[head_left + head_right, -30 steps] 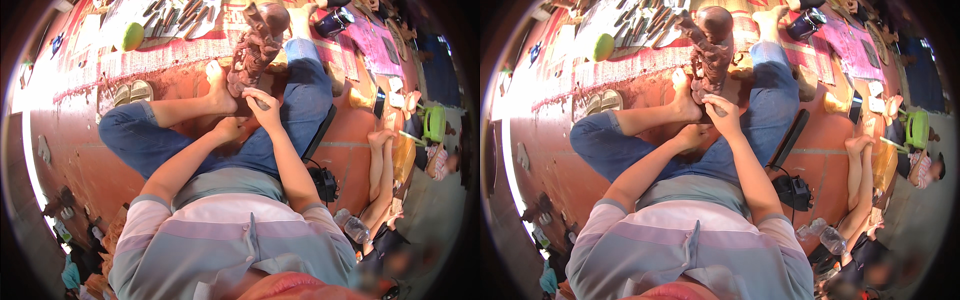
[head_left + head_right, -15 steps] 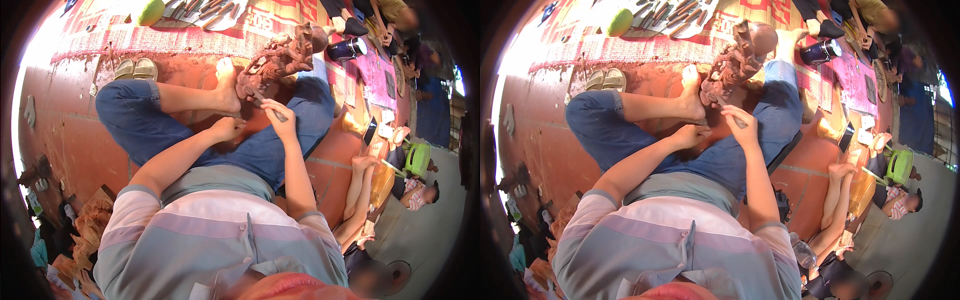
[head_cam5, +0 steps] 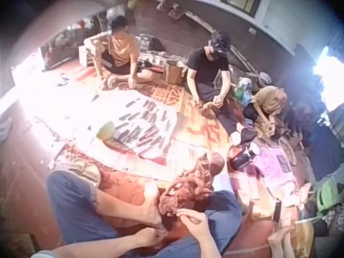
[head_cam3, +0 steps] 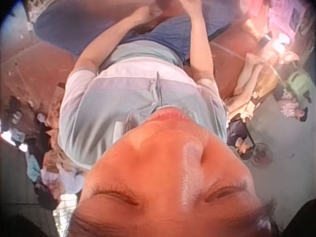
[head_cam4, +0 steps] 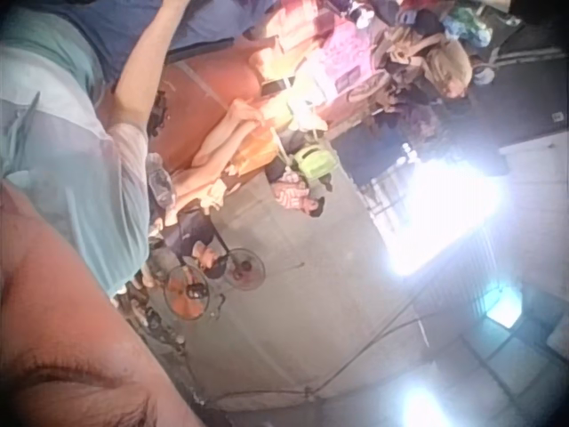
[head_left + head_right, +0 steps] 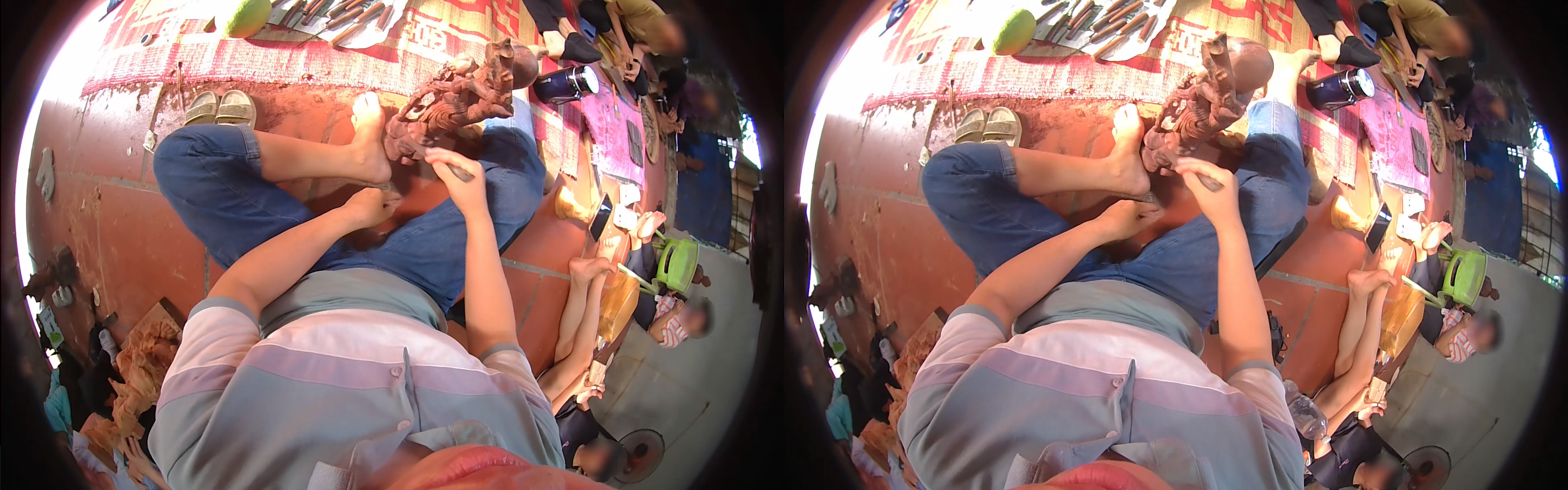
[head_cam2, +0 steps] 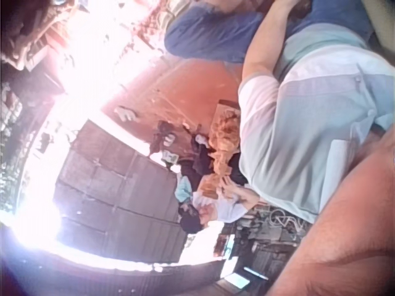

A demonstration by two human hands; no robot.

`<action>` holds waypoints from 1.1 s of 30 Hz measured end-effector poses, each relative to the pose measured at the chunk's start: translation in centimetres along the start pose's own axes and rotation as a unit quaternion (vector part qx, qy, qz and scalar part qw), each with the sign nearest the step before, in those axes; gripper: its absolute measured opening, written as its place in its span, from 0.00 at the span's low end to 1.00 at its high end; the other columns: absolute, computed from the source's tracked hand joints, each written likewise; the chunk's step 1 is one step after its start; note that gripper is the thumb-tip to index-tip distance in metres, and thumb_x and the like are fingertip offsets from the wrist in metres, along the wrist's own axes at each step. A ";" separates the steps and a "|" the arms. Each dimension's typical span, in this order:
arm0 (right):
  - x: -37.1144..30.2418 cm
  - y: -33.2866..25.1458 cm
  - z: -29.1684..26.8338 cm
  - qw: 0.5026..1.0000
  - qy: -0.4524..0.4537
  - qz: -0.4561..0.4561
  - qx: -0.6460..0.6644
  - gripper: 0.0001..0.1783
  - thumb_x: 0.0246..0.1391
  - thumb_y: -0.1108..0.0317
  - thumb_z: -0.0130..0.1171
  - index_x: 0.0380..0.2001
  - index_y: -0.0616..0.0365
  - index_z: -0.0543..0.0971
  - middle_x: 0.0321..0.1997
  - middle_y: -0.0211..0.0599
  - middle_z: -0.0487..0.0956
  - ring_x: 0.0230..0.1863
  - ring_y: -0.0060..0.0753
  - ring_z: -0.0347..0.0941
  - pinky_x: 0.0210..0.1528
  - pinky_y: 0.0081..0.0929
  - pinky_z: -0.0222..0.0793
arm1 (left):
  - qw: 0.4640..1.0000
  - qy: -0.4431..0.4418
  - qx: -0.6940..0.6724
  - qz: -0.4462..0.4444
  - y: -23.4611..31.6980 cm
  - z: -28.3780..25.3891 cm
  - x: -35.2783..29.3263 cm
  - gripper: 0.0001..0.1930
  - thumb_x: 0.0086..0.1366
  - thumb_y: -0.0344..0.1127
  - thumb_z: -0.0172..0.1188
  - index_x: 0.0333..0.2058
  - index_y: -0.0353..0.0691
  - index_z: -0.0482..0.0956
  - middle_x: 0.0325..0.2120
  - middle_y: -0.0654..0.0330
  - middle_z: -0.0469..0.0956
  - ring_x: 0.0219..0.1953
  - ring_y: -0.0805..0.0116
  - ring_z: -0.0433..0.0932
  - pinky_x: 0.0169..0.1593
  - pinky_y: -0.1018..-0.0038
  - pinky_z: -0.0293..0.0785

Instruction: The person is carving a wooden sculpture of a figure using a chisel and a hammer. They hold the sculpture on their lap and use the tools to shape and refine the details of the figure's head and body.

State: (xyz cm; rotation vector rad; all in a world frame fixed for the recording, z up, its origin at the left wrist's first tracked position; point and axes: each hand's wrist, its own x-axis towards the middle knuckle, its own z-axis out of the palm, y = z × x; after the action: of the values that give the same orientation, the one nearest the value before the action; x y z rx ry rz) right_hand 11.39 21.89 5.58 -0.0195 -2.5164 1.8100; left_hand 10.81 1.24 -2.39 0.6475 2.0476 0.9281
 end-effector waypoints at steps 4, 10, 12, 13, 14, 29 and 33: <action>0.2 0.7 0.5 1.000 -0.004 -0.018 -0.019 0.08 0.51 0.77 0.56 0.32 0.64 0.83 0.42 0.40 0.82 0.46 0.25 0.76 0.49 0.21 0.69 | 1.000 -0.014 -0.016 0.002 0.4 0.3 -0.5 0.21 0.59 0.39 0.53 0.52 0.48 0.75 0.42 0.49 0.79 0.45 0.53 0.77 0.50 0.62 0.72; 0.5 -0.2 -0.9 0.999 -0.021 0.029 0.024 0.07 0.51 0.79 0.57 0.33 0.66 0.82 0.43 0.40 0.82 0.49 0.28 0.75 0.53 0.23 0.67 | 1.000 0.013 0.020 0.011 -0.4 0.8 0.2 0.17 0.61 0.37 0.53 0.49 0.46 0.77 0.39 0.49 0.79 0.43 0.52 0.78 0.48 0.63 0.73; 1.7 -1.0 0.8 0.999 -0.013 0.000 0.037 0.06 0.50 0.78 0.58 0.32 0.65 0.83 0.40 0.39 0.82 0.46 0.27 0.77 0.50 0.23 0.69 | 1.000 -0.001 -0.002 0.017 -0.3 1.0 0.5 0.18 0.61 0.36 0.53 0.50 0.45 0.77 0.41 0.49 0.79 0.44 0.52 0.78 0.49 0.62 0.73; 1.2 -0.6 0.7 1.000 -0.011 -0.001 0.016 0.07 0.51 0.78 0.58 0.32 0.64 0.83 0.40 0.39 0.82 0.46 0.27 0.77 0.49 0.23 0.69 | 1.000 -0.008 -0.014 0.018 -0.2 0.9 0.3 0.18 0.60 0.36 0.54 0.50 0.45 0.77 0.41 0.49 0.79 0.44 0.52 0.78 0.49 0.62 0.73; 0.2 0.3 0.3 1.000 -0.010 -0.003 -0.006 0.07 0.51 0.78 0.58 0.32 0.64 0.83 0.40 0.39 0.82 0.46 0.27 0.77 0.49 0.23 0.70 | 1.000 -0.015 0.001 0.014 -0.1 1.0 -0.2 0.19 0.60 0.37 0.53 0.51 0.47 0.76 0.41 0.49 0.79 0.45 0.52 0.78 0.50 0.62 0.72; -1.1 0.2 -1.8 0.999 -0.020 0.048 0.001 0.07 0.51 0.78 0.57 0.33 0.64 0.83 0.42 0.40 0.82 0.47 0.27 0.76 0.51 0.24 0.69 | 0.998 -0.033 0.048 -0.001 0.6 0.4 -0.4 0.21 0.60 0.41 0.53 0.53 0.49 0.75 0.41 0.48 0.79 0.45 0.51 0.78 0.51 0.62 0.72; 1.1 -1.1 0.0 0.999 -0.044 0.005 -0.024 0.07 0.51 0.78 0.56 0.33 0.66 0.82 0.44 0.41 0.81 0.48 0.29 0.75 0.53 0.25 0.67 | 0.999 -0.019 0.039 0.000 1.3 0.7 0.3 0.21 0.60 0.41 0.52 0.53 0.51 0.75 0.41 0.48 0.79 0.46 0.52 0.77 0.51 0.62 0.72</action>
State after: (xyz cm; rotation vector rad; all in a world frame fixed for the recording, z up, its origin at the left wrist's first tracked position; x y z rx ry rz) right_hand 10.33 21.58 6.68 0.0471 -2.6245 1.7927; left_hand 11.34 2.48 -1.78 0.7009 2.0583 0.8341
